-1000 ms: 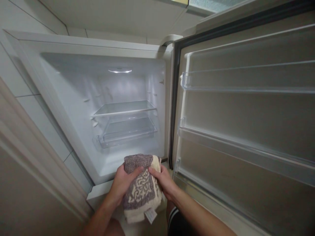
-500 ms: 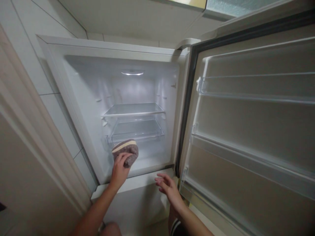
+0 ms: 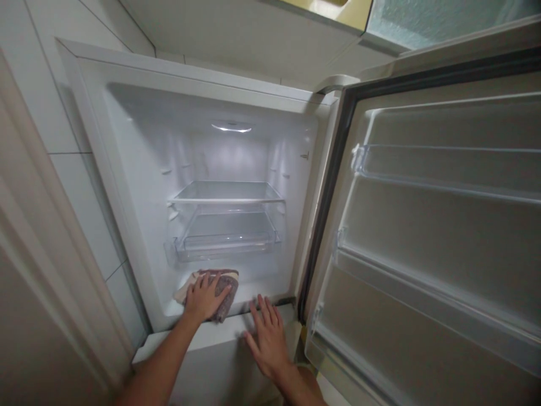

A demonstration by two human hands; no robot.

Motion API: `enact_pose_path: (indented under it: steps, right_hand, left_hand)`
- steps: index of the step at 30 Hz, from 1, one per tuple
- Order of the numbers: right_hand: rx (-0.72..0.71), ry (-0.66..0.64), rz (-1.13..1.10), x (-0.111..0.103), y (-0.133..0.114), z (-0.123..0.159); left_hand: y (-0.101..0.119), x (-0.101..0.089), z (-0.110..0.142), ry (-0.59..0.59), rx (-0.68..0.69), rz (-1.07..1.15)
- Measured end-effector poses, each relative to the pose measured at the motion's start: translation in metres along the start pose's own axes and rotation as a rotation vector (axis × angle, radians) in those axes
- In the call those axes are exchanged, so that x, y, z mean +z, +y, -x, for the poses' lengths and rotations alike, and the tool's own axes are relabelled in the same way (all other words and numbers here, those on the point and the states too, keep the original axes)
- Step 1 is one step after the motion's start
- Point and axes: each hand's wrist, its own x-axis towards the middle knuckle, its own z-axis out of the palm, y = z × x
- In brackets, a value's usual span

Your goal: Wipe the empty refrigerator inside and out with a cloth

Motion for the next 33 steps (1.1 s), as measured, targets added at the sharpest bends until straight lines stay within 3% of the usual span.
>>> enact_pose_path:
  steps: [4,8,10,15,18,25,27,29,33]
  right_hand:
    - [-0.045,-0.049,0.082,0.029,0.017,-0.01]
    - [-0.05,-0.033,0.071,0.046,0.03,-0.006]
    - [-0.053,-0.021,0.082,0.048,0.031,-0.006]
    - [-0.065,-0.013,0.135,0.041,0.028,-0.008]
    - [-0.067,-0.035,0.126,0.035,0.026,-0.007]
    - [-0.085,-0.035,0.09,0.035,0.029,-0.007]
    - [-0.084,-0.029,0.087,0.037,0.029,-0.006]
    - [-0.082,-0.027,0.09,0.038,0.028,-0.006]
    - [-0.079,-0.032,0.093,0.032,0.022,-0.007]
  left_hand:
    - [-0.001,0.025,0.031,0.017,0.09,-0.045]
    - [-0.016,0.048,0.055,0.207,0.28,-0.061]
    - [-0.02,0.051,0.053,0.255,0.285,-0.066]
    - [-0.013,0.038,0.037,0.13,0.253,-0.06]
    - [-0.019,0.027,0.044,0.099,0.269,-0.059]
    - [-0.091,0.014,0.073,0.09,0.226,-0.104]
    - [-0.1,0.013,0.076,0.103,0.213,-0.106]
    - [-0.094,0.01,0.077,0.091,0.193,-0.115]
    - [-0.056,0.002,0.07,0.016,0.153,-0.138]
